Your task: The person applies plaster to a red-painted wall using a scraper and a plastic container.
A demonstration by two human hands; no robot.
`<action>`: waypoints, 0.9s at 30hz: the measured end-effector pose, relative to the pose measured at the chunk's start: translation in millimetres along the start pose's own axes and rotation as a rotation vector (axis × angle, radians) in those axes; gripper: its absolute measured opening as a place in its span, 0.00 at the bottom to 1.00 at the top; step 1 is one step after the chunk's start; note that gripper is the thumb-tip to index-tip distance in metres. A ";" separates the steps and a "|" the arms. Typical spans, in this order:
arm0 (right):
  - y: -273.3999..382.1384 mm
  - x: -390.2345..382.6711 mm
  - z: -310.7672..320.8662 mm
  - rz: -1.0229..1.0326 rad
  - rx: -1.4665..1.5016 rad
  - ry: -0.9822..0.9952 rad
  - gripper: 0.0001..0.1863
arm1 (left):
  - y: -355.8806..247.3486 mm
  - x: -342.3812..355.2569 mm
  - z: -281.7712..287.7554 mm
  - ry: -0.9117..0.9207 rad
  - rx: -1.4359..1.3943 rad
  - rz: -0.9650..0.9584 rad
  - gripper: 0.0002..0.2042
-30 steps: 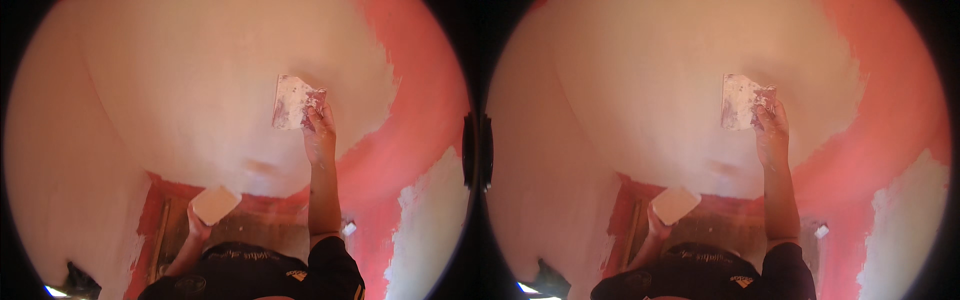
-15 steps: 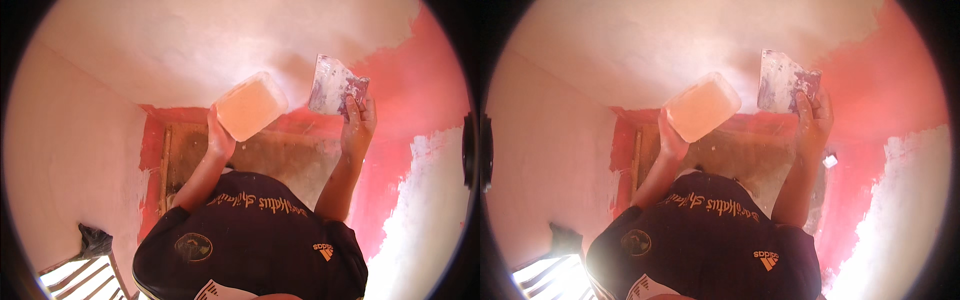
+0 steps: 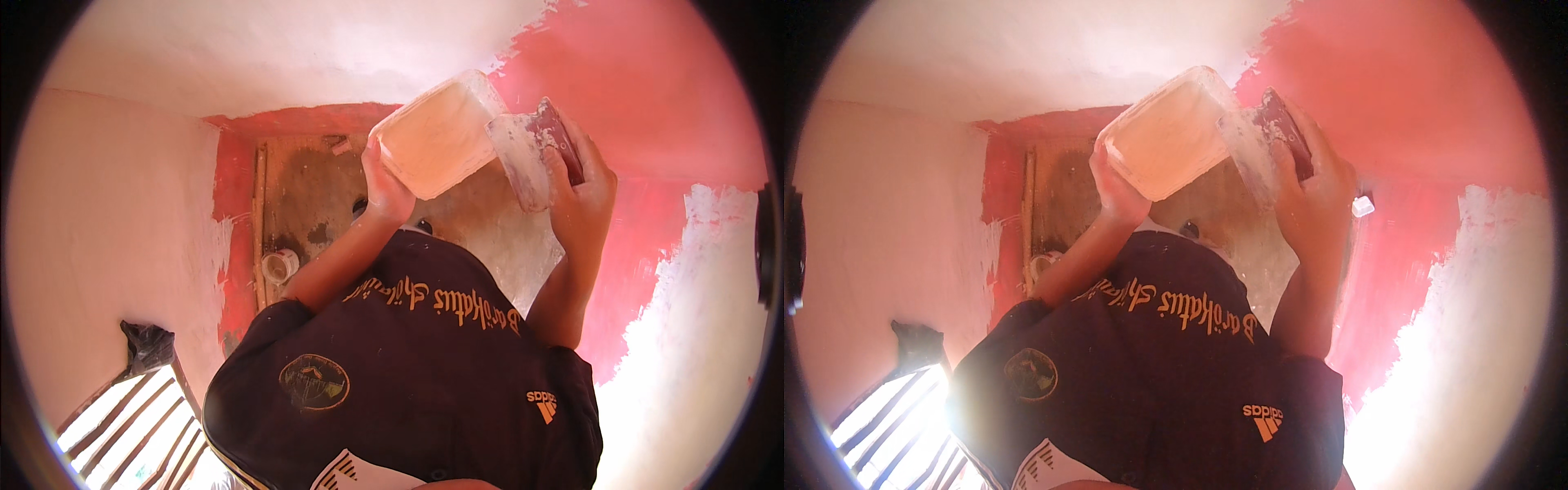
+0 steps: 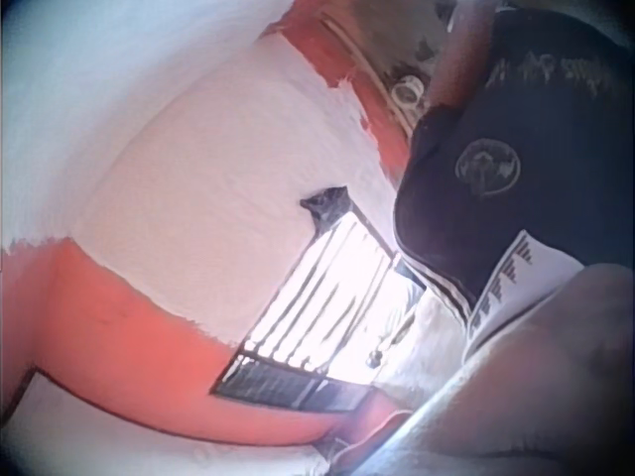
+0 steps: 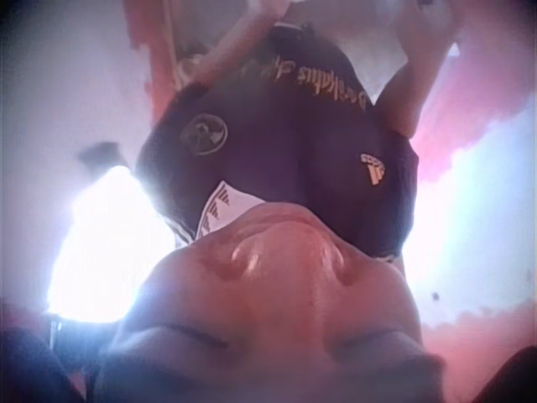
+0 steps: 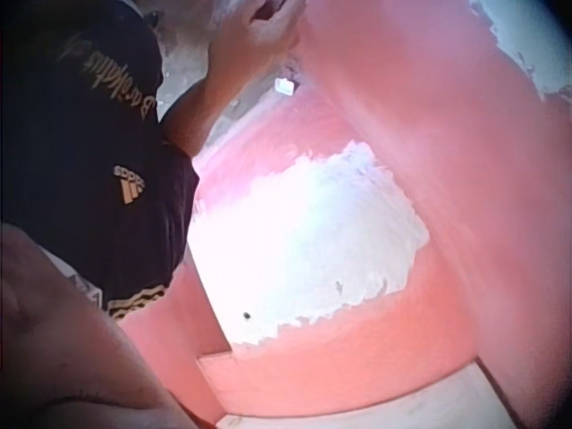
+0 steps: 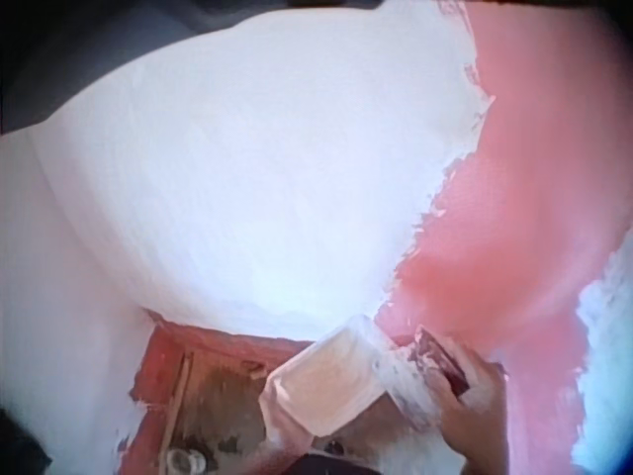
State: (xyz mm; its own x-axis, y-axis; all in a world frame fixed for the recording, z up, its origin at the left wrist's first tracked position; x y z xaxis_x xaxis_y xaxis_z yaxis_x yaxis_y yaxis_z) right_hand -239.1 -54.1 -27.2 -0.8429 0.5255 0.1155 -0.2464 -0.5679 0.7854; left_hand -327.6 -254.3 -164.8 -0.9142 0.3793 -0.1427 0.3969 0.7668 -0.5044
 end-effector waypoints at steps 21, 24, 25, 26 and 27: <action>30.1 -18.2 67.9 0.410 -0.040 0.014 0.11 | 14.4 -53.4 -96.8 -0.029 -0.093 0.216 0.33; 31.3 -30.5 72.3 0.427 -0.069 0.051 0.10 | -0.7 -58.2 -104.6 -0.011 -0.017 0.333 0.34; 32.3 -29.1 77.3 0.408 -0.075 0.104 0.10 | -3.9 -56.6 -112.9 -0.016 -0.022 0.326 0.34; 38.4 -25.5 81.8 0.411 -0.076 0.113 0.10 | -7.0 -53.8 -122.1 0.009 0.022 0.316 0.34; 48.2 -26.0 84.4 0.465 -0.123 0.091 0.11 | -10.0 -54.2 -128.9 0.038 0.073 0.305 0.35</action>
State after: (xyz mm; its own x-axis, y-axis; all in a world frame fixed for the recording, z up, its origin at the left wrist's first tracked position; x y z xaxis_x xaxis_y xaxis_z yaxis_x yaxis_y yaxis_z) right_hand -188.7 -41.7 58.9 -0.9141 0.1435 0.3791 0.1163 -0.8031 0.5844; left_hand -271.5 -215.8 -42.3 -0.7493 0.6067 -0.2655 0.6444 0.5757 -0.5033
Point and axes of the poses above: each hand's wrist, its own x-axis towards the middle knuckle, its own z-axis out of the back of the hand, y = z × x, the point moved 3 cm from there along x, towards the middle knuckle, and after that the axes turned 13 degrees about -x, right-handed, at the moved point
